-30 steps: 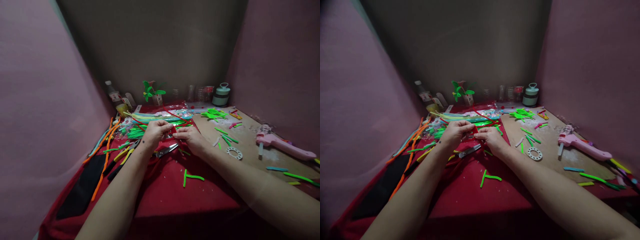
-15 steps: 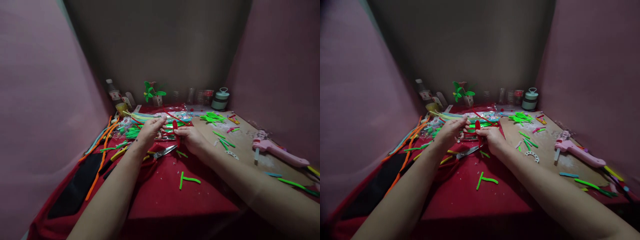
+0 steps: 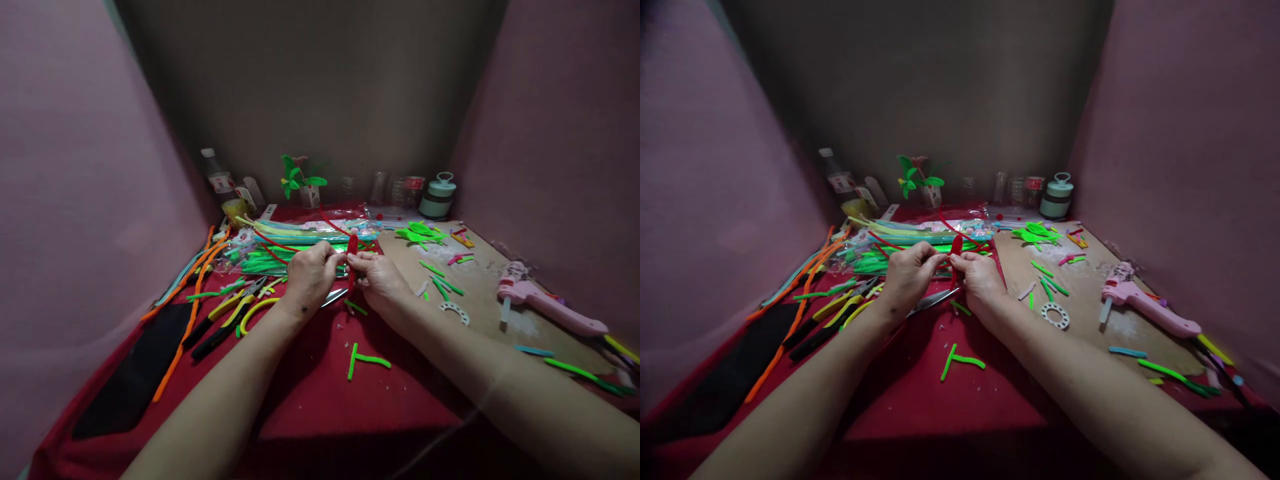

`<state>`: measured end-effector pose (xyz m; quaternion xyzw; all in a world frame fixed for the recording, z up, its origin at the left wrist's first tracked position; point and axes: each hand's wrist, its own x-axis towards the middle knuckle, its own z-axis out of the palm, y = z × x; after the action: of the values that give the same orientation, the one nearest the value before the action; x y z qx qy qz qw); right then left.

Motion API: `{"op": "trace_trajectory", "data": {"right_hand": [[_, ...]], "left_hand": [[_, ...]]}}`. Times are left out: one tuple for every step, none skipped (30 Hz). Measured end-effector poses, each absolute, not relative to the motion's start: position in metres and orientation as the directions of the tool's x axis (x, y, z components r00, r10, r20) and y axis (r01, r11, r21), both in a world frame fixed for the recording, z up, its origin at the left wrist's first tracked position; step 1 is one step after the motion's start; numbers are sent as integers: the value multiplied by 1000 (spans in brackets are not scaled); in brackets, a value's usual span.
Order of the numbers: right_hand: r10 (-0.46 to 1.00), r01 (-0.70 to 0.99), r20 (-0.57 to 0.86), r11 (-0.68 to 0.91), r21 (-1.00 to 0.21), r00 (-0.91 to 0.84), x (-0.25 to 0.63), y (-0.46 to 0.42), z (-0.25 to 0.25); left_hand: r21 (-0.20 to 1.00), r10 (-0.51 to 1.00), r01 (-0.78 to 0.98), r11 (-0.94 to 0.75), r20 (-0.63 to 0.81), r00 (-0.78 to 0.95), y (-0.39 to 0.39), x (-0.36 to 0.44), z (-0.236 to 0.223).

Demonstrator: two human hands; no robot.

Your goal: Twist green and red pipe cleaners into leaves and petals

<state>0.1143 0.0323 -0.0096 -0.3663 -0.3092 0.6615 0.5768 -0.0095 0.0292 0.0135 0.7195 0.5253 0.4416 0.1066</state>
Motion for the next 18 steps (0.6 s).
{"op": "trace_trajectory", "data": {"right_hand": [[991,-541,-126,-132,-831,-48,114,31,-9],[991,-541,-128,-123,-832,-29,115,31,-8],[991,-540,-133,-118,-833,-11,115,30,-7],[990,-538,-138,-113,-835,7,116,31,-7],[990,-538,-142,-108,-836,21,117,31,-7],[989,-542,-145,-104,-834,33,118,32,-6],[988,-553,-147,-97,-827,47,120,33,-6],[987,-571,-151,-89,-816,62,121,34,-6],[985,-593,-157,-81,-802,77,123,35,-5],[982,-615,-166,-76,-785,90,124,36,-4],[979,-636,-179,-77,-768,98,126,37,-3],[975,-655,-194,-78,-751,106,126,37,-2],[972,-673,-207,-81,-735,110,127,38,-2],[970,-691,-217,-85,-718,107,127,38,-1],[970,-710,-222,-86,-699,101,126,37,-1],[971,-730,-222,-84,-679,94,124,37,-1],[972,-748,-218,-82,-659,86,122,36,-1],[973,-764,-216,-78,-640,81,120,36,-1]], "left_hand": [[684,872,611,-398,489,21,29,-9,15],[750,896,549,-370,444,-3,29,-8,16],[814,922,477,-332,386,-17,30,-9,17],[874,948,396,-281,316,-24,32,-9,18],[924,969,310,-223,244,-30,33,-10,18],[960,983,224,-167,180,-38,34,-11,17],[983,990,140,-122,130,-49,36,-11,17],[994,993,64,-92,96,-64,37,-11,15],[997,994,3,-78,78,-79,37,-11,14],[997,994,-33,-72,69,-88,37,-10,12],[997,994,-35,-73,70,-78,37,-8,10],[996,995,6,-88,88,-43,36,-5,7],[990,993,73,-121,122,1,35,-1,4],[969,983,167,-183,176,56,34,2,2],[933,967,254,-254,237,94,33,6,-1],[887,947,331,-322,300,116,32,9,-3],[842,927,390,-373,353,124,31,11,-5],[808,912,429,-403,392,118,30,13,-7]]}}
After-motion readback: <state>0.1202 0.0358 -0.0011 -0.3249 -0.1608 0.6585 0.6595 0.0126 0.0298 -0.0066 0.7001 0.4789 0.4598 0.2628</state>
